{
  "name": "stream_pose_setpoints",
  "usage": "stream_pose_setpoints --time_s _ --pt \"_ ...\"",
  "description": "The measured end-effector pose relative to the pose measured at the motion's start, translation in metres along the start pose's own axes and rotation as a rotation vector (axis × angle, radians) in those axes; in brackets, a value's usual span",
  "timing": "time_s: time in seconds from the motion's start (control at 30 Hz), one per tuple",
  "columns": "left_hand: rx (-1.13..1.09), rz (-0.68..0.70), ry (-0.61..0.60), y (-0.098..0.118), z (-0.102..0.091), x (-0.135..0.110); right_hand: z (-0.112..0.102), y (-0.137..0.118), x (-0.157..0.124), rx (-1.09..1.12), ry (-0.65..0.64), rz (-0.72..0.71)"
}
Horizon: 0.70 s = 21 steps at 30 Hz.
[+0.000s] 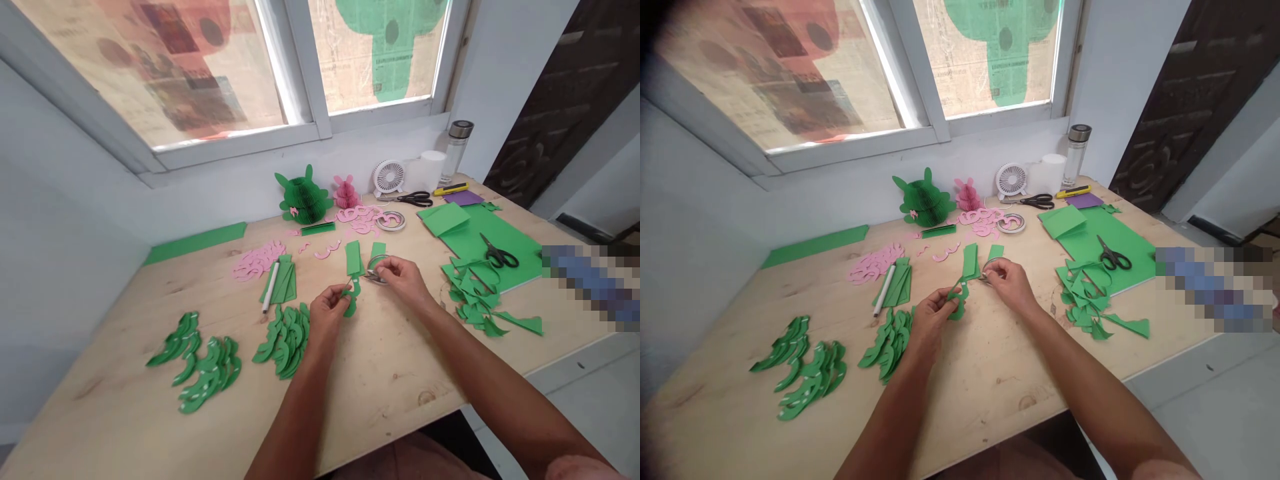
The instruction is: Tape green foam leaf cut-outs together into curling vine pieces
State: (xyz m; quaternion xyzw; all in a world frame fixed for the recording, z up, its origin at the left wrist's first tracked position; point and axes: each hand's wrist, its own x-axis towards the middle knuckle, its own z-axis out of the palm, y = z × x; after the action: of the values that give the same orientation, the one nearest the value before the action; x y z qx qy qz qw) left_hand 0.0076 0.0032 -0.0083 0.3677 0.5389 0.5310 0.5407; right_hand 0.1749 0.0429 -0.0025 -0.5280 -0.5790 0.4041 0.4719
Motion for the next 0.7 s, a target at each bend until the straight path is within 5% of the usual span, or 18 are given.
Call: stream_pose_setpoints --time_s 0.17,0.4,0.7 --pt "-0.126 -0.069 0.055 0.0 -0.003 0.003 -0.02 0.004 0.009 -0.336 0.154 -0.032" --pt "-0.12 -0.049 0.068 -0.003 -0.004 0.005 -0.016 0.004 0.005 -0.892 -0.024 -0.124" --pt "0.64 0.268 -0.099 -0.009 -0.004 -0.001 -0.011 0.003 0.0 -1.064 -0.114 -0.172"
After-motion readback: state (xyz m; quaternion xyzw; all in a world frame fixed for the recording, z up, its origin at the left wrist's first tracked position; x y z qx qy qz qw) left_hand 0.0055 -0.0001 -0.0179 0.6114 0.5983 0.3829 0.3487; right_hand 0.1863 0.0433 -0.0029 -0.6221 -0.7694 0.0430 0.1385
